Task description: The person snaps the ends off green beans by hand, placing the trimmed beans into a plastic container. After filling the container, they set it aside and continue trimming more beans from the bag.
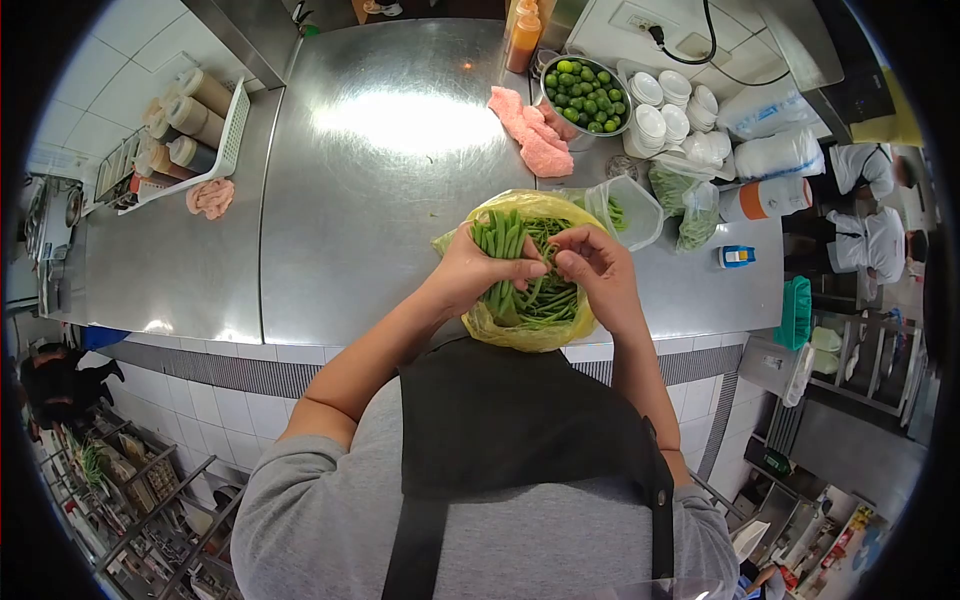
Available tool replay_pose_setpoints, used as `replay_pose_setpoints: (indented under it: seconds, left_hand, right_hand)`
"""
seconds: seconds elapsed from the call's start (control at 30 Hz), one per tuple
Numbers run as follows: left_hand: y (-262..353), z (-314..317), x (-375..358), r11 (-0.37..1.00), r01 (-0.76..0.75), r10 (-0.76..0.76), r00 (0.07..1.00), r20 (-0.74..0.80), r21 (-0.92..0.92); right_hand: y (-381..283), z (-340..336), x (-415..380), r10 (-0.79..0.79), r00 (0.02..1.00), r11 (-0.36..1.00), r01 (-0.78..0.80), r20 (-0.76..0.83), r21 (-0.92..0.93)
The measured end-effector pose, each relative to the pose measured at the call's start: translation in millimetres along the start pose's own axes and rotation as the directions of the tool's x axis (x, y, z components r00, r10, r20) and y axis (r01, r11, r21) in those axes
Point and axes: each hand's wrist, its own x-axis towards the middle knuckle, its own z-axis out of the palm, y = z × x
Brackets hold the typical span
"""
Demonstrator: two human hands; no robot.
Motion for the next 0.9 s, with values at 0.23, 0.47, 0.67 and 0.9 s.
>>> replay_pose_setpoints:
  seconds: [0.23,0.47,0.67,0.9]
  left_hand:
    - [-10,0,2,0.988,0.124,-0.121,0.992,0.038,-0.09]
    - [-4,-1,7,0.995,0.094,-0.096,0.994,-0.045,-0.04]
    - [-10,-23,16,0.904,0.109,-0.143,0.988,-0.05,-0.413]
    - [-3,-11,13,0.913,0.013,-0.071,0.989,-0.128,-0.408]
  right_hand:
    - [6,2,6,-0.402,0.916,0.785,0.353,0.015,-0.508]
    - [40,-4,15,-0.544,0.835,0.57,0.301,-0.077,-0.765]
    - [29,-5,-5,-0.108,0.991,0.935,0.13,0.084,-0.329]
    - [36,19,-8,-0.126,0.992,0.984,0.122,-0.024,-0.133]
